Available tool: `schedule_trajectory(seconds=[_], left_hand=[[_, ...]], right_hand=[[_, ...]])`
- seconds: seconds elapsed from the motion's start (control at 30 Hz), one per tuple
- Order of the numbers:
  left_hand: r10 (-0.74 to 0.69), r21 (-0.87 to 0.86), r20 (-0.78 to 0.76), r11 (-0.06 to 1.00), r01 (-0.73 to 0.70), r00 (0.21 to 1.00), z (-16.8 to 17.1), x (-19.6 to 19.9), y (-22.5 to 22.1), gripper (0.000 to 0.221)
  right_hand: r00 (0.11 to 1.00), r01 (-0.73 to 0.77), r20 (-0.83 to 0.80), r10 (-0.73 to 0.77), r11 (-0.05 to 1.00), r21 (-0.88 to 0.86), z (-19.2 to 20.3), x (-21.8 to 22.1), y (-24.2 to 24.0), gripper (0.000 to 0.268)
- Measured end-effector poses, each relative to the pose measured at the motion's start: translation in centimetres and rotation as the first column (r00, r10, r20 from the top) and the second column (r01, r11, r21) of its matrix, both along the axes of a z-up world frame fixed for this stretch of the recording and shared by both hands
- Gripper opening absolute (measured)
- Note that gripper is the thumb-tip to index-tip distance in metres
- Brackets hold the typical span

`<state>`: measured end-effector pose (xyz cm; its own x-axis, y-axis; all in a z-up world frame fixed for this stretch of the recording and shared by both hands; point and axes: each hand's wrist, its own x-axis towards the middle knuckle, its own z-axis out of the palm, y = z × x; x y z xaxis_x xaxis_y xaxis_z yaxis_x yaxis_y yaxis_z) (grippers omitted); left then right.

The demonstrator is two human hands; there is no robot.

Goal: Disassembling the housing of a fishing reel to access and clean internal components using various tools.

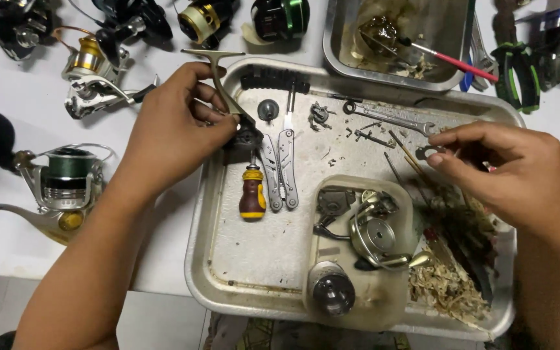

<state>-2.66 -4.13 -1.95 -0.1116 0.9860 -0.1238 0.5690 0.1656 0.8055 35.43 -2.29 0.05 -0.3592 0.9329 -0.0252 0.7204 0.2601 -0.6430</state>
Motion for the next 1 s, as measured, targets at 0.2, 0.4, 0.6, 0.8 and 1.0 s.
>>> schedule_trajectory(seconds=[0.2, 0.4, 0.6, 0.8, 1.0], left_hand=[[-0.008, 0.052, -0.042, 0.999, 0.010, 0.999, -0.1, -0.1, -0.4, 0.055], [0.042, 0.038, -0.068, 0.998, -0.040, 0.997, -1.1, -0.3, 0.4, 0.057], [0.202, 0.049, -0.083, 0.979, -0.199, 0.976, -2.6, -0.3, 1.7, 0.042], [0.300, 0.050, -0.043, 0.953, -0.297, 0.953, -3.4, -0.4, 1.6, 0.027], [0.317, 0.067, 0.096, 0.944, -0.324, 0.943, -4.2, -0.4, 1.2, 0.030]], right_hand=[[0.987, 0.123, -0.101, -0.129, 0.991, -0.060, -1.2, -0.3, 0.2, 0.022], [0.977, 0.106, -0.177, -0.116, 0.992, -0.063, -2.8, -0.3, 0.3, 0.021], [0.965, 0.186, -0.157, -0.211, 0.969, -0.159, -2.4, -1.4, -0.2, 0.019], [0.962, 0.162, -0.197, -0.190, 0.975, -0.151, -3.4, -0.7, 0.0, 0.019], [0.969, 0.143, -0.179, -0.171, 0.977, -0.159, -3.0, -0.8, 0.0, 0.020]])
